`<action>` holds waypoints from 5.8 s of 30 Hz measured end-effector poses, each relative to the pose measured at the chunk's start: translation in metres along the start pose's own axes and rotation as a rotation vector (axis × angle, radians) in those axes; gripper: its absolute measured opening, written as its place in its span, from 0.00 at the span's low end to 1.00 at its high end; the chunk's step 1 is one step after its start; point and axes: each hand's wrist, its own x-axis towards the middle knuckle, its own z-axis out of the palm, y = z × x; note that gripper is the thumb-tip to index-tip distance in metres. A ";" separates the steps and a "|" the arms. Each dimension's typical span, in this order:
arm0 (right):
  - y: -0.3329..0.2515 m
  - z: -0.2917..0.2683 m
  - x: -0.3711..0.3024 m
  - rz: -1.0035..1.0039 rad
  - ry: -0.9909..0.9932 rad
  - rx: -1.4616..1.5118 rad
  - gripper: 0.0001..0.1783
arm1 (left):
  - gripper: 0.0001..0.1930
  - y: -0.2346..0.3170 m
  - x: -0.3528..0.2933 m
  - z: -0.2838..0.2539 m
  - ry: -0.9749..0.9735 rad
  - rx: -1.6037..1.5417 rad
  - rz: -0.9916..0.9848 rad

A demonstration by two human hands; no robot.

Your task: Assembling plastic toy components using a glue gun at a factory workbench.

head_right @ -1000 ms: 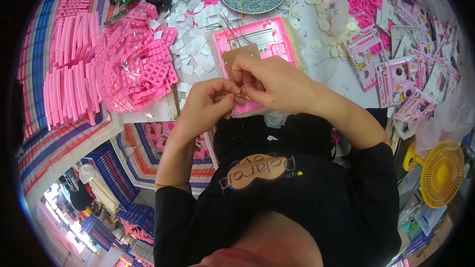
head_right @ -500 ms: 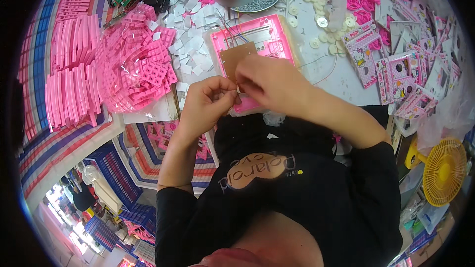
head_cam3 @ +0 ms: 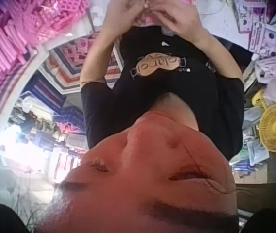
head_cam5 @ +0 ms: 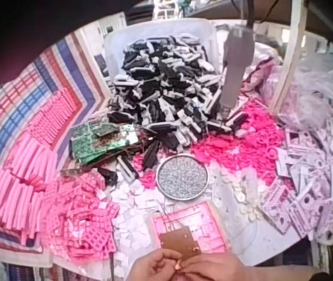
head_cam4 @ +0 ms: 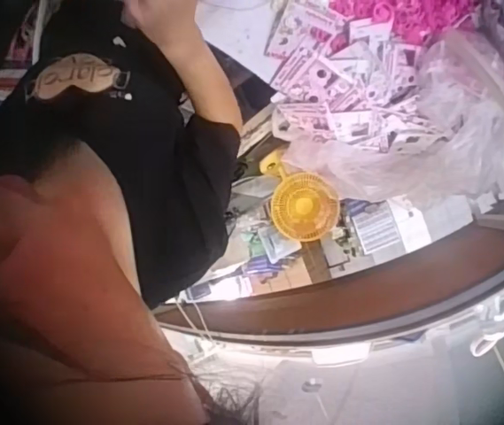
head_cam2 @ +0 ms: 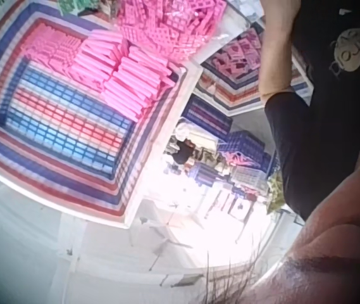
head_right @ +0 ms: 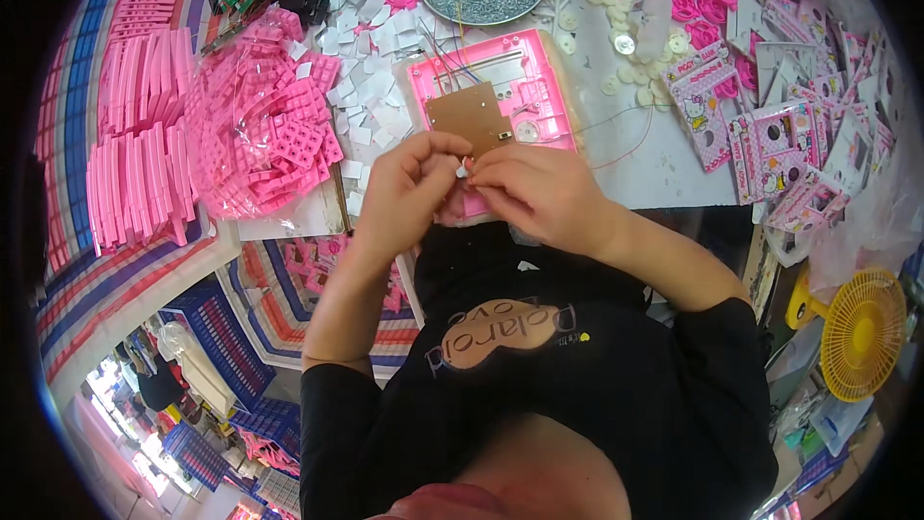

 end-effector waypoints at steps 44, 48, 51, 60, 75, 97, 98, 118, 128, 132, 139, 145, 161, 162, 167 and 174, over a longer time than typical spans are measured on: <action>-0.013 -0.015 0.010 -0.069 -0.513 -0.441 0.17 | 0.04 -0.012 0.002 -0.014 0.071 -0.192 0.204; 0.000 -0.029 0.001 0.053 -0.421 -0.282 0.16 | 0.05 -0.014 -0.002 0.006 0.174 0.530 0.678; -0.007 -0.038 0.013 0.142 -0.159 -0.062 0.18 | 0.07 -0.012 -0.008 0.014 0.127 0.597 0.764; -0.005 -0.060 0.009 0.144 -0.161 -0.074 0.11 | 0.10 -0.005 -0.003 0.032 0.089 0.690 0.833; 0.004 -0.065 -0.025 0.081 -0.273 -0.220 0.10 | 0.11 -0.034 0.004 0.040 0.001 0.938 0.942; -0.005 -0.064 -0.036 -0.062 -0.289 -0.568 0.10 | 0.10 -0.046 0.004 0.037 0.066 1.002 0.946; -0.003 -0.064 -0.036 -0.051 -0.279 -0.563 0.10 | 0.10 -0.045 0.004 0.037 0.060 1.007 0.944; 0.026 -0.055 -0.060 -0.112 -0.166 -0.473 0.24 | 0.31 -0.038 0.006 0.033 -0.174 1.272 0.993; -0.021 -0.088 0.030 0.164 -0.769 -0.435 0.16 | 0.30 -0.045 0.003 0.029 -0.178 1.498 1.067; 0.031 -0.035 0.085 0.259 -0.240 -0.606 0.14 | 0.31 -0.041 0.009 0.036 -0.190 1.427 1.085; 0.037 -0.014 0.112 0.257 -0.361 -0.710 0.15 | 0.31 -0.042 0.003 0.035 -0.173 1.294 0.962; 0.049 -0.003 0.092 0.269 -0.142 -0.630 0.13 | 0.14 -0.009 0.019 0.008 -0.023 0.969 0.873; 0.040 -0.046 0.090 -0.140 -0.003 -0.350 0.13 | 0.07 0.026 0.088 -0.005 0.542 1.112 0.978; 0.043 -0.045 0.087 -0.155 -0.017 -0.401 0.13 | 0.07 0.027 0.087 -0.004 0.537 1.132 0.978; 0.049 -0.037 0.074 -0.143 -0.016 -0.595 0.11 | 0.04 0.018 0.083 -0.008 0.483 0.896 0.902; 0.027 -0.031 0.068 0.128 -0.414 -0.687 0.07 | 0.04 0.016 0.086 -0.006 0.524 0.992 1.039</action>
